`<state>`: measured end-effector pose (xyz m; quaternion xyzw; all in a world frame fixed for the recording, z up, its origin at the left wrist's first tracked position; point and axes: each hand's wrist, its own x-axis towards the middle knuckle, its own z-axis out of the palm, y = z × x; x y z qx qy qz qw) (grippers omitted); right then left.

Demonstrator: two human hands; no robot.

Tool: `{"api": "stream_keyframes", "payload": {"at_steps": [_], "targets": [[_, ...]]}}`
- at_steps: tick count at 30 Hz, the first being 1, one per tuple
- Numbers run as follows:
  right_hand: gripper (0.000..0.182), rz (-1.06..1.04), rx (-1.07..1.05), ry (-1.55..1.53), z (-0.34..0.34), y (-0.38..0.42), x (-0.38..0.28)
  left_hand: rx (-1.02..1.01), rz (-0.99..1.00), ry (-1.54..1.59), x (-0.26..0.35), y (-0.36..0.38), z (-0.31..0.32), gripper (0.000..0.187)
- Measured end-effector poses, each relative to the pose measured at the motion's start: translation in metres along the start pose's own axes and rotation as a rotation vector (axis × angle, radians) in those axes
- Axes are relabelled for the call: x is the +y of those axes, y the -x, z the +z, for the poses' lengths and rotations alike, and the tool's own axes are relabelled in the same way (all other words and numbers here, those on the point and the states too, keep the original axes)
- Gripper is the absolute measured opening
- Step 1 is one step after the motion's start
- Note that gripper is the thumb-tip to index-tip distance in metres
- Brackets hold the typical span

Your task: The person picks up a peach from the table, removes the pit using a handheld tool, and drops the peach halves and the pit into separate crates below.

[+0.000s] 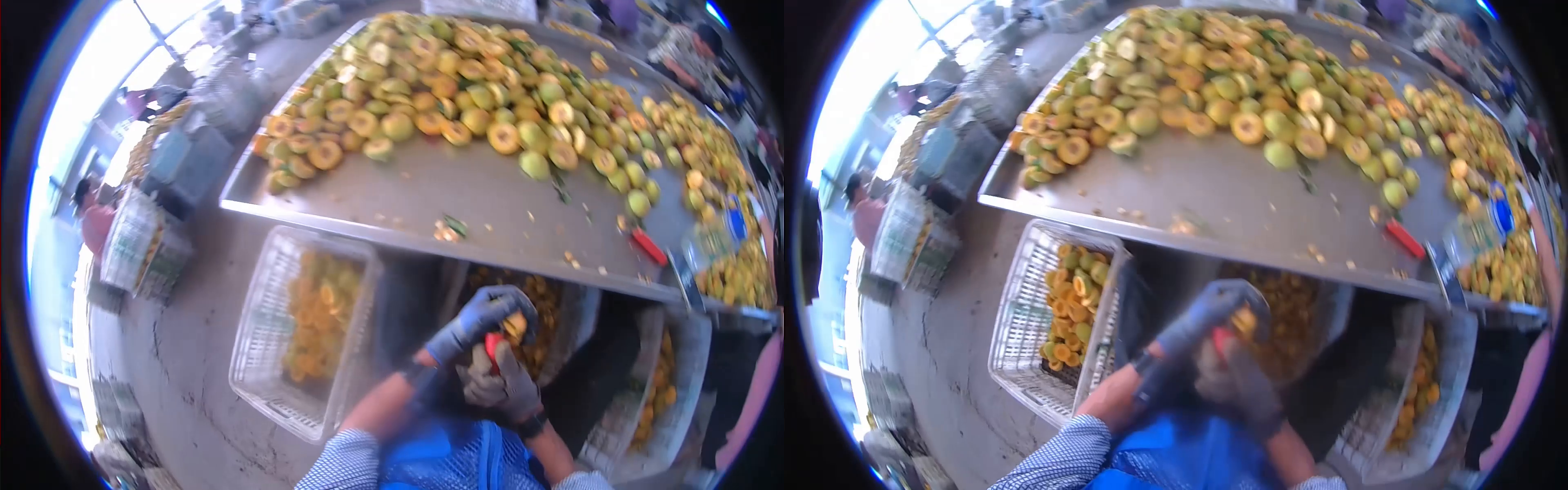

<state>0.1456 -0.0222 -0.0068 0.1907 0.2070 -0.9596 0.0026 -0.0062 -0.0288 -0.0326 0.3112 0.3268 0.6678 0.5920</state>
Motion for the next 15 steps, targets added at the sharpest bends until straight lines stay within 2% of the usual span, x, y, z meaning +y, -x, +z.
{"api": "stream_keyframes", "payload": {"at_steps": [2,3,4,5,6,7,8,9,10,11,12,14,15], "targets": [[0.047,-0.024,-0.033,0.178,-0.039,-0.006,0.010,-0.003,0.045,0.078,-0.003,0.000,0.004,0.049],[0.047,-0.032,-0.003,0.177,-0.036,0.001,0.001,0.131,0.024,0.252,-0.008,-0.001,0.006,0.051],[0.047,0.063,0.123,-0.469,-0.026,0.006,-0.007,0.275,0.006,0.413,-0.009,0.000,0.005,0.054],[0.046,0.157,0.236,-1.124,-0.013,0.010,-0.011,0.430,0.076,0.213,-0.003,0.003,0.007,0.058],[0.046,0.255,0.339,-1.775,-0.008,0.012,-0.013,0.524,0.011,0.245,0.009,0.009,0.003,0.061],[0.046,0.259,0.337,-1.776,-0.014,0.012,-0.014,0.617,0.002,0.054,0.026,0.022,0.003,0.060],[0.046,0.163,0.388,-1.174,-0.026,0.013,-0.016,0.616,-0.052,-0.261,0.038,0.041,-0.015,0.058],[0.045,0.062,0.402,-0.570,-0.040,0.012,-0.017,0.596,0.113,-0.846,0.056,0.056,-0.016,0.051],[0.045,-0.043,0.389,0.035,-0.052,0.011,-0.017,0.487,0.136,-1.053,0.079,0.069,-0.034,0.036],[0.043,-0.078,0.373,0.017,-0.060,0.010,-0.012,0.544,0.105,-1.372,0.094,0.091,-0.061,0.023],[0.043,-0.084,0.361,0.015,-0.070,0.005,-0.005,0.512,-0.015,-1.659,0.125,0.097,-0.050,0.021],[0.044,-0.203,0.446,0.375,-0.089,-0.005,0.011,0.664,-0.176,-1.858,0.159,0.101,-0.041,0.023],[0.044,-0.187,0.479,0.344,-0.091,-0.010,0.013,0.630,-0.032,-1.865,0.169,0.091,-0.047,0.024]]}}
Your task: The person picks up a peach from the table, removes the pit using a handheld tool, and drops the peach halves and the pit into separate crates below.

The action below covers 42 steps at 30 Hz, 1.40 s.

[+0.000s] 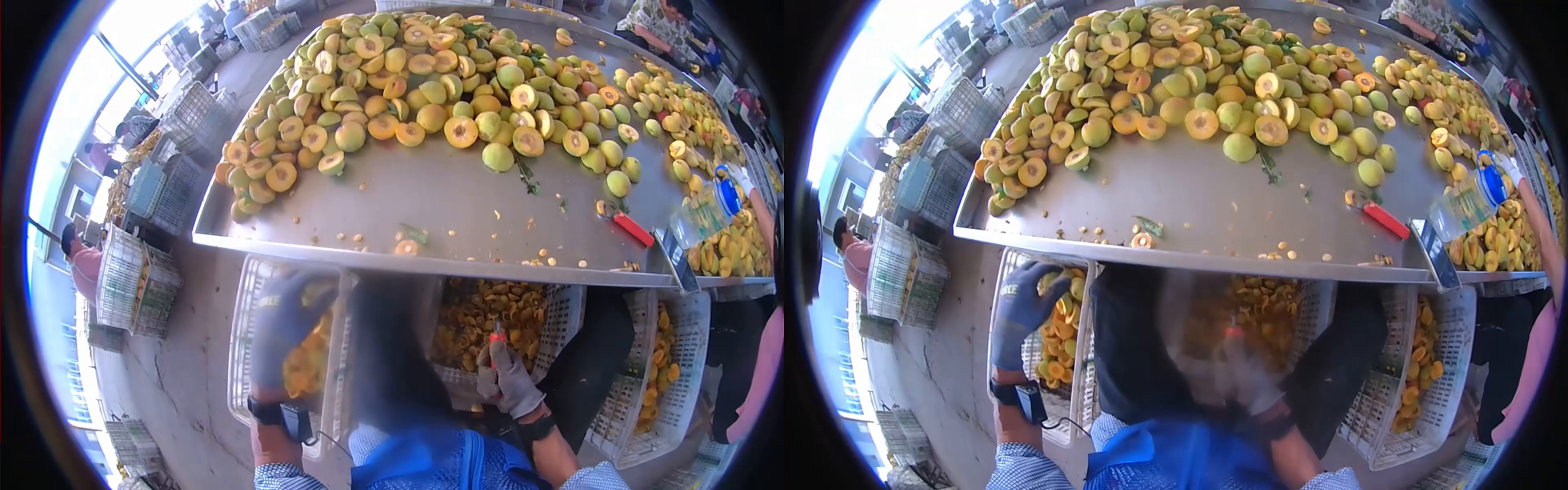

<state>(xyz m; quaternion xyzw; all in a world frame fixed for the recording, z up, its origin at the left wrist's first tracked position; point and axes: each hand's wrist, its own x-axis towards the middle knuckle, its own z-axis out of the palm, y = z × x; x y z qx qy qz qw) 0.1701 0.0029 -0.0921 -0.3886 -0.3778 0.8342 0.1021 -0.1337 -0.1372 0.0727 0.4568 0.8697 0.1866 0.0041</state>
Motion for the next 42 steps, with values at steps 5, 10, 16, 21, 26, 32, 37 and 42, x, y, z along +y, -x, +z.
{"api": "stream_keyframes", "payload": {"at_steps": [5,10,16,21,26,32,37,42], "targets": [[0.044,-0.143,-0.066,0.177,0.003,-0.010,-0.007,0.147,0.060,0.185,0.014,-0.132,0.030,0.036],[0.037,-0.043,0.001,0.191,-0.028,-0.025,0.038,0.045,-0.009,0.015,0.026,-0.271,0.104,0.051],[0.034,-0.161,0.147,0.333,-0.023,-0.024,0.034,0.036,0.007,0.197,0.030,-0.275,0.129,0.046],[0.027,-0.304,0.060,0.274,0.010,-0.007,-0.030,0.053,0.030,0.636,0.052,-0.192,0.104,0.039],[0.029,-0.442,0.081,0.349,0.049,-0.003,-0.085,-0.044,-0.022,1.083,0.108,-0.087,0.094,0.045],[0.027,-0.652,0.218,0.612,0.058,-0.012,-0.087,-0.184,-0.172,1.412,0.147,-0.027,0.083,0.034],[0.027,-0.545,0.266,0.697,0.053,0.005,-0.087,-0.066,-0.222,1.497,0.139,-0.018,0.121,0.026],[0.028,-0.574,0.202,0.778,0.049,0.015,-0.085,-0.108,-0.127,1.431,0.149,-0.017,0.119,0.032]]}}
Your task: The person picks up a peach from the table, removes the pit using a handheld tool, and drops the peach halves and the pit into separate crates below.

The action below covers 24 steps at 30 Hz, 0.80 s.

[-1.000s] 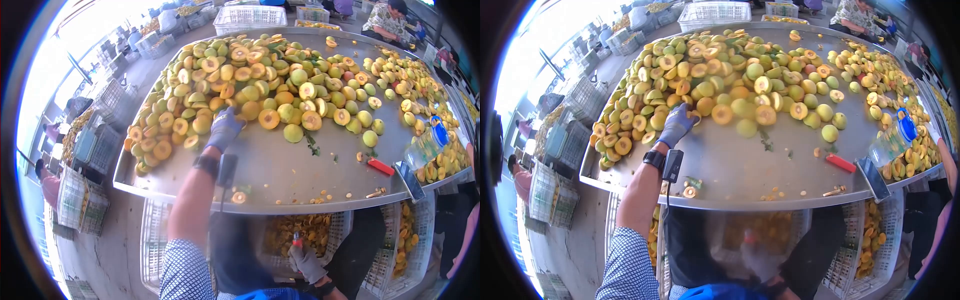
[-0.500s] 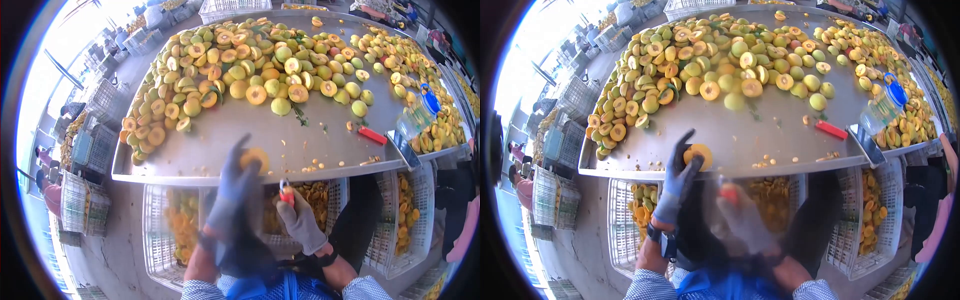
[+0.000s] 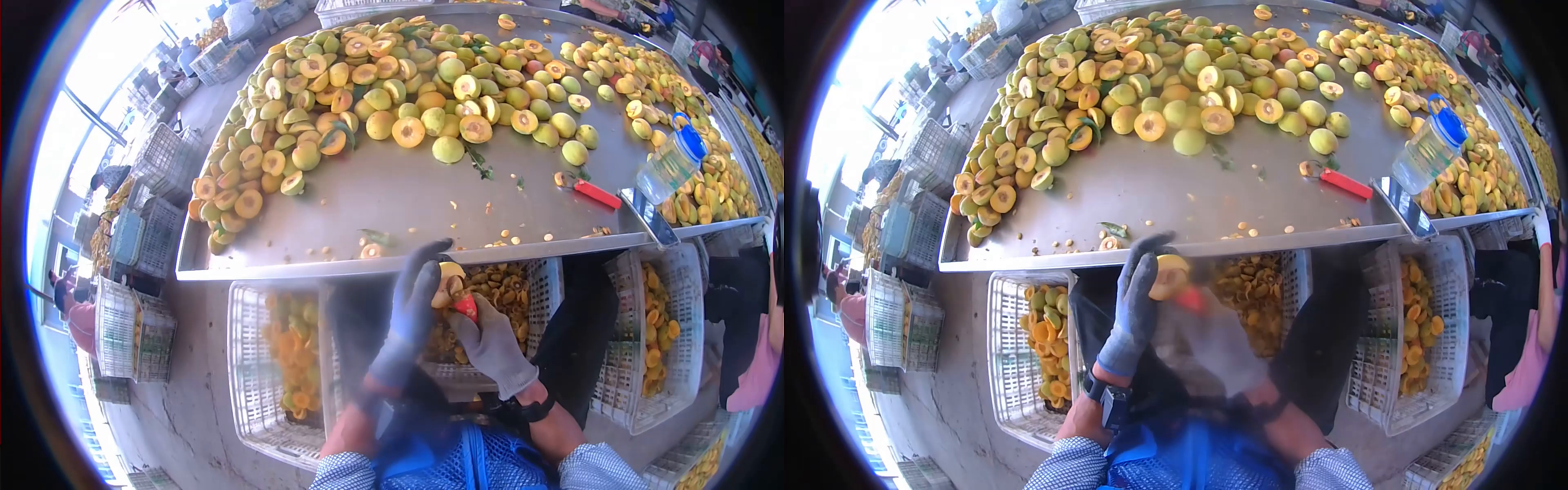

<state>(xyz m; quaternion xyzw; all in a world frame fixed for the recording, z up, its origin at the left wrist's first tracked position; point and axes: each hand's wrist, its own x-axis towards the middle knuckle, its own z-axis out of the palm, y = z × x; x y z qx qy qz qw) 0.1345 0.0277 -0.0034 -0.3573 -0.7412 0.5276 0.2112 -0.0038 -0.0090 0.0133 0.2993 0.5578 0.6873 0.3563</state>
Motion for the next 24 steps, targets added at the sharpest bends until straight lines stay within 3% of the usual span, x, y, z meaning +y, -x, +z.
{"api": "stream_keyframes", "payload": {"at_steps": [5,10,14,16,18,22,24], "targets": [[0.030,0.008,-0.011,-0.028,0.005,-0.002,0.007,-0.079,-0.088,-0.004,0.007,0.001,0.000,0.032],[0.030,0.079,-0.063,-0.249,0.010,0.002,-0.009,0.016,0.094,-0.194,-0.008,0.002,0.003,0.030],[0.029,0.187,-0.132,-0.361,0.008,0.005,-0.018,0.010,0.085,-0.209,-0.008,0.003,0.003,0.026],[0.030,0.201,-0.157,-0.361,0.008,0.006,-0.017,-0.105,0.043,-0.234,-0.007,0.001,-0.001,0.021],[0.031,0.311,-0.242,-0.563,0.010,0.009,-0.013,-0.180,0.028,-0.264,-0.001,-0.004,-0.005,0.023],[0.037,0.295,-0.311,-0.669,0.004,0.015,-0.011,-0.368,-0.116,-0.316,0.008,-0.009,-0.011,0.024],[0.042,0.508,-0.624,-1.164,0.001,0.020,-0.007,-0.402,-0.077,-0.232,0.001,-0.009,-0.012,0.025]]}}
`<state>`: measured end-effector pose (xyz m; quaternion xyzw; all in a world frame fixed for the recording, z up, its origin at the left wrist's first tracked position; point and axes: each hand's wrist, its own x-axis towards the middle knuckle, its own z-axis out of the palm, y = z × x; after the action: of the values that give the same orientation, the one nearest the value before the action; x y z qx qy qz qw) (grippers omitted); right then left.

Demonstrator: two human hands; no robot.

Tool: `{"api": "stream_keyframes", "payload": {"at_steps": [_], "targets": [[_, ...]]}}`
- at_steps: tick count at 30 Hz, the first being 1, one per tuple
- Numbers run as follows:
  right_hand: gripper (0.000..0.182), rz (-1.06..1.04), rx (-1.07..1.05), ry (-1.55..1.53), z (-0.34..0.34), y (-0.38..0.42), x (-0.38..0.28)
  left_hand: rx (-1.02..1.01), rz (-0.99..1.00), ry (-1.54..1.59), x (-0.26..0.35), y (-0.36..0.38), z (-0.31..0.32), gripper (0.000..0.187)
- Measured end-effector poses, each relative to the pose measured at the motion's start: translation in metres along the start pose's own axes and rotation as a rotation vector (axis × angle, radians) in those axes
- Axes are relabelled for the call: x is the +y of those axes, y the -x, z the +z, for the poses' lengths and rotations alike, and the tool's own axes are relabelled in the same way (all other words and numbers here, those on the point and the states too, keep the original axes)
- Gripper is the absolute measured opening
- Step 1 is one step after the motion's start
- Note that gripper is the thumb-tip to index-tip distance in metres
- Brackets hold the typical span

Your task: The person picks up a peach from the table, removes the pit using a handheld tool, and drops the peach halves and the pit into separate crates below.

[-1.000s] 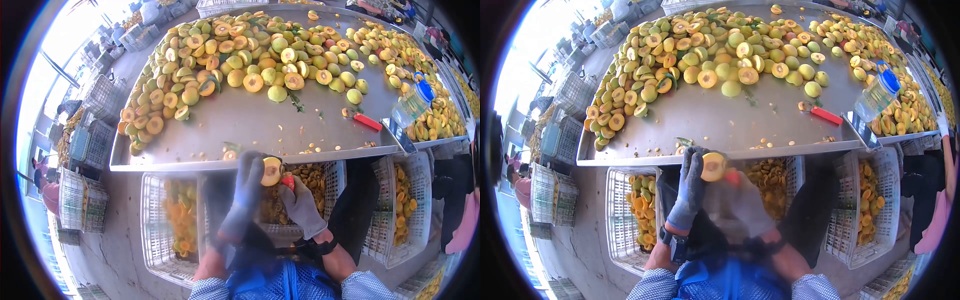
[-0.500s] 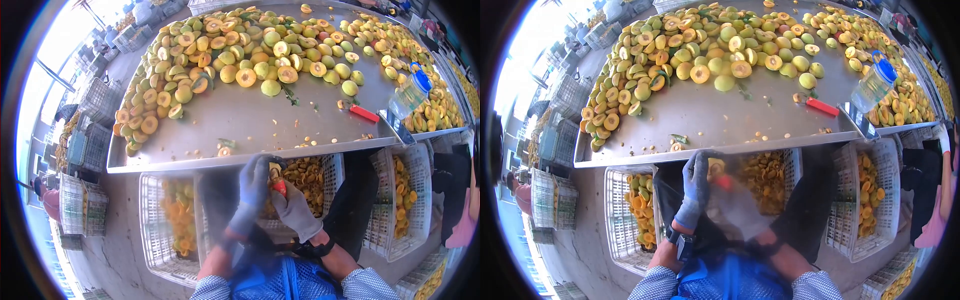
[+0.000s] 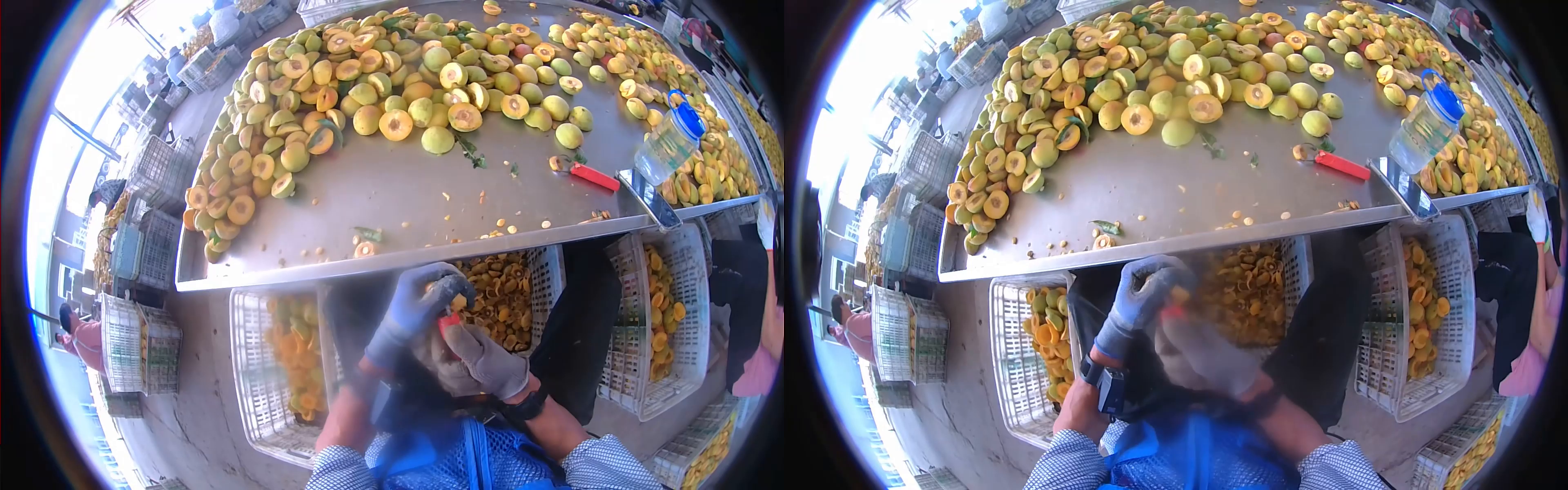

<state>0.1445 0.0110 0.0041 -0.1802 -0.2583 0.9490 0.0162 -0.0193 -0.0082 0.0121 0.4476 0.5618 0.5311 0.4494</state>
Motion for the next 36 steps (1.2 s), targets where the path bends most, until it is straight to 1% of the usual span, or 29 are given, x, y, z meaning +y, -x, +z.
{"api": "stream_keyframes", "payload": {"at_steps": [1,2,3,4,5,7,9,10,12,13,15,16,17,19,20,21,23,24,25,26,27,28,29,30,31,32,33,35,36], "targets": [[0.042,-0.002,0.000,-0.003,0.002,0.000,0.000,-0.027,0.056,0.072,-0.005,-0.001,0.000,0.026],[0.044,-0.008,-0.091,-0.136,0.007,0.001,-0.001,-0.028,0.052,0.072,-0.009,-0.001,0.000,0.026],[0.045,-0.012,-0.180,-0.269,0.010,0.002,-0.002,-0.047,0.050,0.240,-0.014,-0.001,0.001,0.028],[0.045,-0.010,-0.179,-0.269,0.006,0.001,0.002,-0.065,0.050,0.408,-0.016,-0.002,0.002,0.030],[0.045,-0.038,-0.193,-0.227,0.000,0.000,0.006,-0.065,0.052,0.408,-0.015,-0.002,0.006,0.030],[0.045,-0.062,-0.212,-0.181,-0.006,0.001,0.008,-0.038,0.095,0.489,-0.014,0.000,0.016,0.040],[0.045,-0.018,-0.254,-0.366,0.000,0.009,0.006,0.008,0.098,0.491,-0.016,0.005,0.025,0.045],[0.045,-0.017,-0.257,-0.370,0.001,0.011,0.006,0.037,0.095,0.481,-0.016,0.007,0.029,0.046],[0.044,-0.120,-0.015,0.063,0.001,0.016,0.007,0.095,0.031,0.399,-0.008,0.012,0.029,0.049],[0.044,-0.114,-0.021,0.056,-0.005,0.016,0.010,0.102,0.024,0.394,-0.009,0.015,0.031,0.049],[0.045,-0.272,0.208,0.615,-0.018,0.010,0.012,0.199,-0.021,0.378,-0.011,0.016,0.036,0.050],[0.045,-0.267,0.206,0.610,-0.020,0.011,0.015,0.126,-0.006,0.361,-0.014,0.017,0.034,0.051],[0.044,-0.212,0.143,0.441,-0.017,0.014,0.016,0.126,-0.013,0.362,-0.013,0.019,0.033,0.051],[0.044,-0.094,0.021,0.107,-0.010,0.022,0.014,-0.002,-0.067,0.469,-0.010,0.022,0.035,0.055],[0.044,-0.037,-0.038,-0.061,-0.008,0.025,0.013,-0.049,-0.012,0.579,-0.018,0.020,0.036,0.058],[0.044,0.015,-0.097,-0.230,-0.007,0.028,0.014,-0.050,-0.017,0.581,-0.025,0.020,0.037,0.058],[0.043,-0.019,-0.115,-0.231,-0.011,0.030,0.018,0.033,-0.053,0.807,-0.033,0.020,0.038,0.060],[0.041,-0.052,-0.137,-0.226,-0.016,0.030,0.021,0.222,-0.016,0.356,-0.015,0.026,0.032,0.059],[0.041,-0.048,-0.134,-0.229,-0.029,0.026,0.032,0.324,-0.175,0.257,-0.012,0.035,0.015,0.043],[0.040,-0.242,0.056,0.133,-0.048,0.019,0.047,0.453,0.029,-0.245,-0.014,0.048,0.005,0.045],[0.039,-0.429,0.247,0.499,-0.061,0.017,0.053,0.376,-0.080,-0.405,-0.018,0.062,-0.031,0.036],[0.038,-0.033,0.313,0.110,-0.062,0.023,0.036,0.347,-0.102,-0.517,-0.016,0.077,-0.062,0.025],[0.038,-0.034,0.314,0.106,-0.066,0.024,0.034,0.288,-0.139,-0.876,0.022,0.083,-0.073,0.015],[0.039,-0.040,0.353,0.124,-0.069,0.024,0.033,0.227,-0.128,-1.154,0.041,0.092,-0.090,0.017],[0.041,-0.048,0.388,0.147,-0.071,0.022,0.031,0.200,-0.097,-1.180,0.042,0.100,-0.112,0.019],[0.043,-0.060,0.393,0.037,-0.073,0.017,0.035,0.224,-0.064,-1.211,0.056,0.094,-0.112,0.018],[0.043,-0.073,0.386,0.042,-0.074,0.013,0.034,0.249,-0.022,-1.243,0.071,0.083,-0.113,0.017],[0.042,-0.115,0.361,0.171,-0.074,0.009,0.034,0.329,0.122,-1.188,0.069,0.037,-0.118,0.017],[0.041,-0.107,0.363,0.333,-0.086,0.006,0.040,0.377,0.080,-1.013,0.071,0.007,-0.112,0.018]]}}
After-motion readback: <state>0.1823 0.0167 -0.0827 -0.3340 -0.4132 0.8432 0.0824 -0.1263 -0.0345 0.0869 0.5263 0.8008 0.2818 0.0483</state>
